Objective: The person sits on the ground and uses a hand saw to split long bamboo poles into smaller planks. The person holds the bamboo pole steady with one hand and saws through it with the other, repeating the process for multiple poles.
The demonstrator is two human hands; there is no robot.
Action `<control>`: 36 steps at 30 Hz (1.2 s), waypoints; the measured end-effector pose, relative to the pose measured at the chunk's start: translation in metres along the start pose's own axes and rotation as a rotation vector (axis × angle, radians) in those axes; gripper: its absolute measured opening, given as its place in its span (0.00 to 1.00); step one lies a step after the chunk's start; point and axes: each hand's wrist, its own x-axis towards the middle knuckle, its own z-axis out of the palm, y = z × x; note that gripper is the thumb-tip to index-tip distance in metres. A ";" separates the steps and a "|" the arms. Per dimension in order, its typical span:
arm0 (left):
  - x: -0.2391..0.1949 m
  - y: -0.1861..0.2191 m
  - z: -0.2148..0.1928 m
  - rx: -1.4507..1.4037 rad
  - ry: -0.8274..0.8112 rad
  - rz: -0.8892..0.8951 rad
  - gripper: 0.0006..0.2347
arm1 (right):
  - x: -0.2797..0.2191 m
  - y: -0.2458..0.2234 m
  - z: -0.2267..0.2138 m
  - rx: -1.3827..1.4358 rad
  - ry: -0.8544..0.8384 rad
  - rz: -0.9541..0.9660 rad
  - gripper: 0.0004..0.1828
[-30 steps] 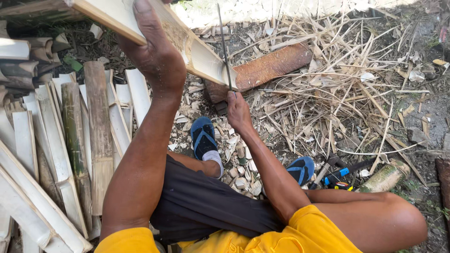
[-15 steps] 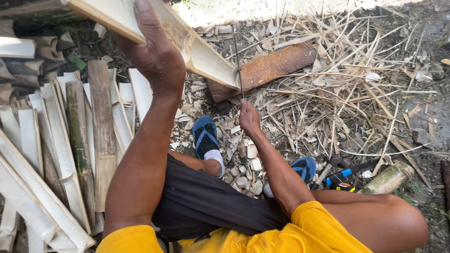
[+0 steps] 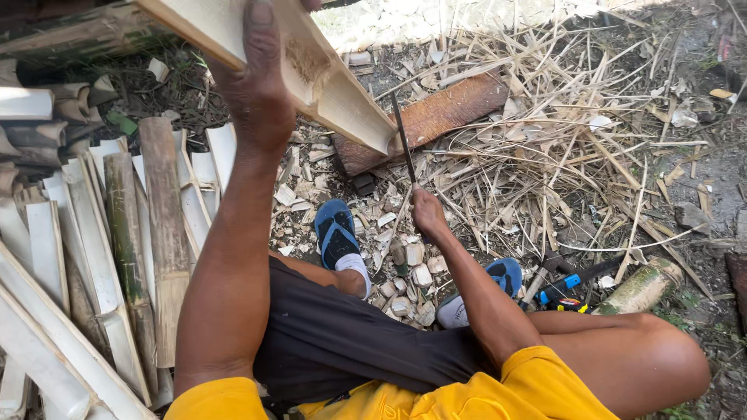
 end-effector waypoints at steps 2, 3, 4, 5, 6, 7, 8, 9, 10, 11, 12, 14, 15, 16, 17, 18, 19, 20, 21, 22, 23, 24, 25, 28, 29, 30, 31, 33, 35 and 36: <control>0.005 0.006 -0.004 -0.219 -0.154 -0.013 0.16 | -0.011 -0.026 -0.020 -0.112 0.019 -0.094 0.33; 0.005 0.009 -0.006 -0.329 -0.228 -0.027 0.17 | -0.021 -0.041 -0.030 -0.172 0.023 -0.136 0.33; 0.004 0.010 -0.007 -0.370 -0.270 -0.056 0.18 | -0.035 -0.058 -0.039 -0.115 -0.016 -0.196 0.32; 0.005 0.011 -0.007 -0.414 -0.313 -0.079 0.18 | -0.048 -0.077 -0.053 -0.058 -0.048 -0.260 0.31; 0.007 0.011 -0.006 -0.438 -0.335 -0.096 0.19 | -0.062 -0.096 -0.066 0.000 -0.080 -0.324 0.30; 0.008 0.012 -0.005 -0.459 -0.357 -0.114 0.19 | -0.075 -0.112 -0.075 0.009 -0.071 -0.434 0.31; 0.008 0.012 -0.005 -0.459 -0.358 -0.125 0.19 | -0.088 -0.125 -0.082 0.017 -0.063 -0.544 0.31; 0.008 0.012 -0.006 -0.456 -0.355 -0.132 0.19 | -0.098 -0.133 -0.085 0.026 -0.058 -0.655 0.31; 0.007 0.012 -0.006 -0.453 -0.351 -0.139 0.19 | -0.104 -0.136 -0.083 0.004 -0.021 -0.684 0.32; 0.006 0.012 -0.007 -0.448 -0.345 -0.139 0.19 | -0.107 -0.134 -0.079 -0.017 0.016 -0.714 0.33; 0.006 0.011 -0.008 -0.443 -0.333 -0.134 0.19 | -0.106 -0.126 -0.075 -0.039 0.054 -0.745 0.34; 0.004 0.009 -0.011 -0.435 -0.307 -0.126 0.18 | -0.083 -0.108 -0.058 -0.066 0.022 -0.513 0.34; 0.003 0.009 -0.010 -0.436 -0.297 -0.126 0.18 | -0.069 -0.097 -0.051 -0.078 0.010 -0.401 0.34; 0.003 0.009 -0.010 -0.437 -0.287 -0.126 0.18 | -0.060 -0.083 -0.051 -0.115 -0.032 -0.229 0.35; 0.003 0.010 -0.008 -0.443 -0.282 -0.134 0.19 | -0.051 -0.073 -0.054 -0.149 -0.069 -0.059 0.35; 0.004 0.010 -0.006 -0.459 -0.288 -0.138 0.19 | -0.044 -0.067 -0.055 -0.181 -0.106 0.110 0.35; 0.005 0.010 -0.003 -0.480 -0.293 -0.146 0.19 | -0.041 -0.064 -0.056 -0.178 -0.080 0.035 0.35; 0.007 0.008 0.000 -0.512 -0.307 -0.151 0.19 | -0.039 -0.065 -0.057 -0.175 -0.054 -0.039 0.35; 0.005 0.008 0.003 -0.516 -0.304 -0.168 0.19 | -0.043 -0.063 -0.062 -0.181 -0.035 -0.105 0.35; 0.003 0.008 0.006 -0.521 -0.302 -0.185 0.19 | -0.049 -0.064 -0.063 -0.156 -0.020 -0.204 0.35; 0.002 0.010 0.003 -0.492 -0.294 -0.196 0.19 | -0.053 -0.069 -0.057 -0.128 -0.002 -0.311 0.35; 0.001 0.012 0.003 -0.490 -0.287 -0.200 0.19 | -0.058 -0.072 -0.053 -0.099 0.015 -0.418 0.35; 0.002 0.012 0.002 -0.483 -0.287 -0.202 0.20 | -0.062 -0.073 -0.046 -0.069 0.028 -0.425 0.35; 0.002 0.013 0.001 -0.521 -0.287 -0.198 0.19 | -0.058 -0.050 -0.027 -0.033 0.063 -0.400 0.35; 0.001 0.014 0.000 -0.521 -0.279 -0.203 0.20 | -0.049 -0.036 -0.019 -0.064 0.071 -0.366 0.35; 0.000 0.014 0.000 -0.517 -0.267 -0.203 0.19 | -0.040 -0.020 -0.012 -0.094 0.080 -0.333 0.35; 0.001 0.015 -0.001 -0.514 -0.256 -0.201 0.19 | -0.029 -0.004 -0.010 -0.104 0.072 -0.213 0.35; 0.003 0.017 0.000 -0.497 -0.209 -0.189 0.19 | -0.009 0.020 -0.014 -0.118 0.061 0.024 0.36; 0.005 0.015 0.005 -0.470 -0.130 -0.181 0.17 | -0.008 0.027 -0.020 -0.116 -0.009 0.044 0.37; 0.004 0.012 0.008 -0.454 -0.081 -0.180 0.16 | -0.011 0.023 -0.025 -0.115 -0.046 0.053 0.37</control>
